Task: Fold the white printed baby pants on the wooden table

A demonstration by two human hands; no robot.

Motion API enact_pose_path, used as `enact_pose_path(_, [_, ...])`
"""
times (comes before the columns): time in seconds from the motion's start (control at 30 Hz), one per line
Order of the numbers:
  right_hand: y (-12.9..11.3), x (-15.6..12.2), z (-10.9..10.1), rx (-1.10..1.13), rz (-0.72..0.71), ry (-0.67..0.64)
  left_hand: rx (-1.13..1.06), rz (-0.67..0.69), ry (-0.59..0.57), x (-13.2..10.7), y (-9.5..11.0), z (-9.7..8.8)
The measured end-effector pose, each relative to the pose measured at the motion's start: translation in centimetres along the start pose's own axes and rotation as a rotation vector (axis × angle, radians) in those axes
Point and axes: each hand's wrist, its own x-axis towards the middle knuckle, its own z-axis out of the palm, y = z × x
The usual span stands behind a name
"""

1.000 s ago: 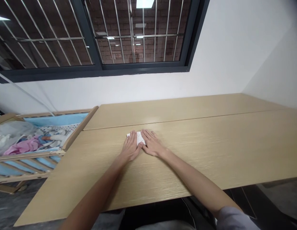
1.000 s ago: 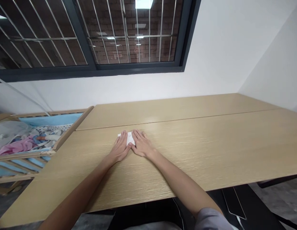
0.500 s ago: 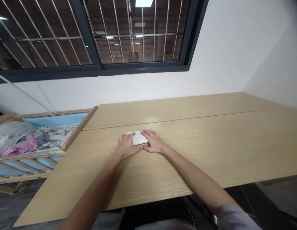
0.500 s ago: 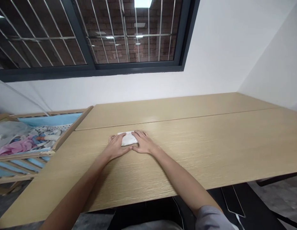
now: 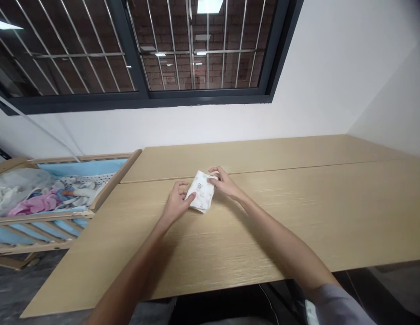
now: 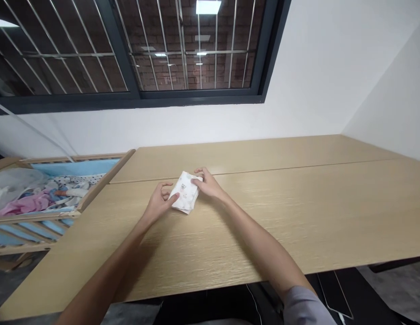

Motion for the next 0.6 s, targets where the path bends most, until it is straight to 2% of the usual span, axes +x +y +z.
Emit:
enact_pose_path(0.07, [-0.7,1.2,-0.4,-0.030,0.101,-0.051,-0.056,-0.109,-0.060,-0.2,0.1,0.3])
enact_pose_path(0.13, [-0.4,2.2,-0.4,-0.116,0.156,-0.100,-0.037,-0.184,-0.101,-0.5,0.0,0.7])
enact_pose_path(0.33, [4.2,3.5,1.1,-0.235,0.147,-0.167,0.216,-0.205,-0.127,-1.3,-0.3,2.4])
enact_pose_path(0.4, [4.9,3.2,1.2,-0.283,0.099,-0.158,0.289,-0.199,-0.129,-1.2,-0.2,2.3])
enact_pose_path(0.47, [4.3,2.8,1.0,-0.363,0.002,-0.140,0.345,-0.179,-0.116,-1.0,0.3,1.6])
enact_pose_path(0.6, [0.7,1.2,0.0,-0.494,-0.235,-0.139,0.399,-0.069,-0.080,-1.7,2.5,0.5])
